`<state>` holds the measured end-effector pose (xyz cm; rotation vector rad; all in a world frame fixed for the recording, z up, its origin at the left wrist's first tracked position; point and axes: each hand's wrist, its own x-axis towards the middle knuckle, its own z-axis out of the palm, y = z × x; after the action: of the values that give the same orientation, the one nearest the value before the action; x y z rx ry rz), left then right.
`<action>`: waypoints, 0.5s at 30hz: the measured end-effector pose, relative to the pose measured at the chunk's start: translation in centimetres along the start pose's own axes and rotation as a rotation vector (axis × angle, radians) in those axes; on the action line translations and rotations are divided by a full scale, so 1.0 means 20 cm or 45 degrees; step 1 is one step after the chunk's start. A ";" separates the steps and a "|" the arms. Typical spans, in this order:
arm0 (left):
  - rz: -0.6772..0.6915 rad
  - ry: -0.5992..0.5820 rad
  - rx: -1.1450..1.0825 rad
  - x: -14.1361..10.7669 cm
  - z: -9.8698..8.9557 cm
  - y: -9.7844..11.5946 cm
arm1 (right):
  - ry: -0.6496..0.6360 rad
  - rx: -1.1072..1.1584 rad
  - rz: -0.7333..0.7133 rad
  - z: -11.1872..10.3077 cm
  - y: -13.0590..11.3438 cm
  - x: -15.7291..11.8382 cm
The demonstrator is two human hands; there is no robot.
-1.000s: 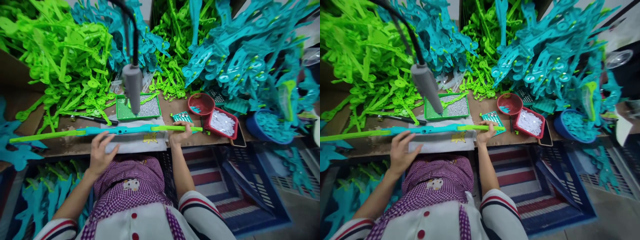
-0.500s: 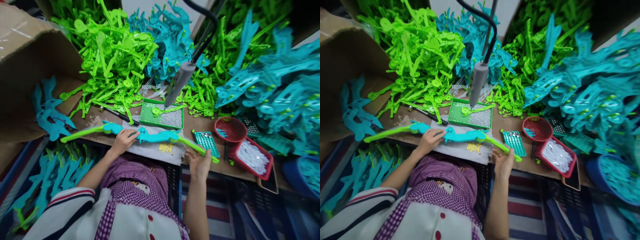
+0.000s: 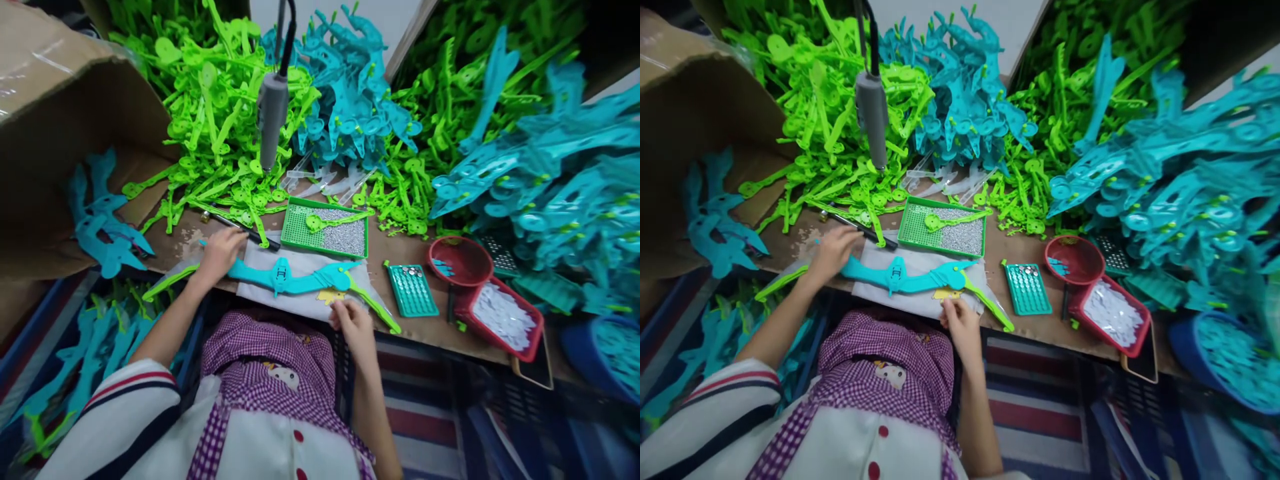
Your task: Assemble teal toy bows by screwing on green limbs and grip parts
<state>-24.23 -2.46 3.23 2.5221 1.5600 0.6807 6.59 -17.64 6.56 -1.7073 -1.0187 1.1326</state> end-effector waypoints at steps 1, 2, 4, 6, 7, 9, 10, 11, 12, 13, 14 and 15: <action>-0.041 -0.079 0.077 0.07 0.00 -0.04 | -0.065 -0.045 -0.084 0.08 -0.04 0.02; -0.042 -0.179 0.146 0.14 0.00 -0.06 | -0.125 -0.112 -0.173 0.14 -0.08 0.04; 0.020 -0.347 0.246 0.24 0.01 -0.09 | -0.223 -0.248 -0.342 0.25 -0.15 0.06; 0.131 -0.441 0.270 0.30 0.00 -0.11 | -0.296 -0.325 -0.458 0.29 -0.20 0.06; 0.175 -0.454 0.260 0.31 -0.01 -0.12 | -0.324 -0.331 -0.486 0.30 -0.23 0.05; 0.196 -0.425 0.215 0.33 -0.06 -0.15 | -0.355 -0.292 -0.498 0.30 -0.30 0.04; 0.164 -0.372 0.188 0.33 -0.10 -0.17 | -0.363 -0.249 -0.496 0.31 -0.34 0.04; 0.110 -0.294 0.157 0.34 -0.14 -0.20 | -0.373 -0.189 -0.493 0.32 -0.39 0.05; 0.042 -0.198 0.120 0.35 -0.19 -0.23 | -0.399 -0.112 -0.490 0.35 -0.45 0.07; -0.034 -0.088 0.076 0.36 -0.24 -0.26 | -0.445 -0.020 -0.487 0.39 -0.49 0.09; -0.112 0.024 0.026 0.38 -0.28 -0.29 | -0.507 0.077 -0.482 0.44 -0.54 0.12; -0.188 0.133 -0.029 0.38 -0.33 -0.31 | -0.590 0.178 -0.464 0.49 -0.56 0.15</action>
<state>-29.20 6.14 9.65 2.3611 1.7404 0.8161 -3.92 -9.28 13.71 -1.1078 -1.4274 1.3442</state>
